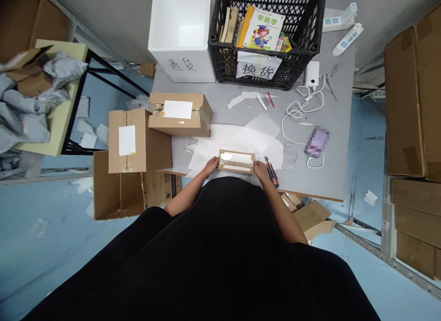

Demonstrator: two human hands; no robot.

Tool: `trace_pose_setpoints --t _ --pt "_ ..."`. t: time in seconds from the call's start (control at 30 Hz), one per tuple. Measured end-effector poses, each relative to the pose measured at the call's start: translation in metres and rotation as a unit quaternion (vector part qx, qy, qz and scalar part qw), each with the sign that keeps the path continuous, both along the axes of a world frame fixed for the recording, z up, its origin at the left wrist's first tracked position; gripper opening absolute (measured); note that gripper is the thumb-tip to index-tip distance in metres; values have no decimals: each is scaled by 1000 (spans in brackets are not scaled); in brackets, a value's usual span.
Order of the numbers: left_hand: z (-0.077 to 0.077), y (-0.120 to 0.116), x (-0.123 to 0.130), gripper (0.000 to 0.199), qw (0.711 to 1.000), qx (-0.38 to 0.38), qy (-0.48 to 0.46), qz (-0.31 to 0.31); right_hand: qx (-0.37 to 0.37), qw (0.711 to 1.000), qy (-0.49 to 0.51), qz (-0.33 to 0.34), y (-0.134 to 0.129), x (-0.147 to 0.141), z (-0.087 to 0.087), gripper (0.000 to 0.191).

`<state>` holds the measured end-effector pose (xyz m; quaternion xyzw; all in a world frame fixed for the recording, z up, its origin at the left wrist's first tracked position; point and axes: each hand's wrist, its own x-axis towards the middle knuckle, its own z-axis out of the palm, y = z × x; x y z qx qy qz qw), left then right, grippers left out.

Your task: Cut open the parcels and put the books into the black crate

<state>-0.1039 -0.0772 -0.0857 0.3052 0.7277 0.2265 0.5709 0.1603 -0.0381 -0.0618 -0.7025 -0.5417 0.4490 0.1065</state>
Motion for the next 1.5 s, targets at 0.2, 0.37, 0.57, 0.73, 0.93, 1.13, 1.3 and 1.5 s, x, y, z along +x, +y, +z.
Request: trace_pose_setpoints --t 0.2,0.37,0.57,0.73,0.93,1.13,1.3,1.5 --pt "-5 -1 -3 25 999 9 -34 13 89 992 -67 -57 -12 32 -19 40" --pt "-6 0 -12 42 994 50 -96 7 98 975 -190 -55 -24 65 -34 46" --pt "12 2 -32 109 980 73 -154 -108 30 972 -231 21 -24 73 -38 43" --pt "27 6 -32 132 964 58 -191 -178 14 976 -217 8 -21 68 -33 30" --pt "30 10 -21 143 964 107 -174 -171 23 987 -158 -32 -21 67 -12 30" --pt "32 16 -19 134 960 151 -160 -171 111 983 -74 125 -3 51 53 42" --pt "33 34 -15 130 954 175 -164 -180 124 902 -194 365 18 4 105 57" --pt "28 49 -16 135 953 174 -183 -168 101 798 -278 526 39 -56 118 66"
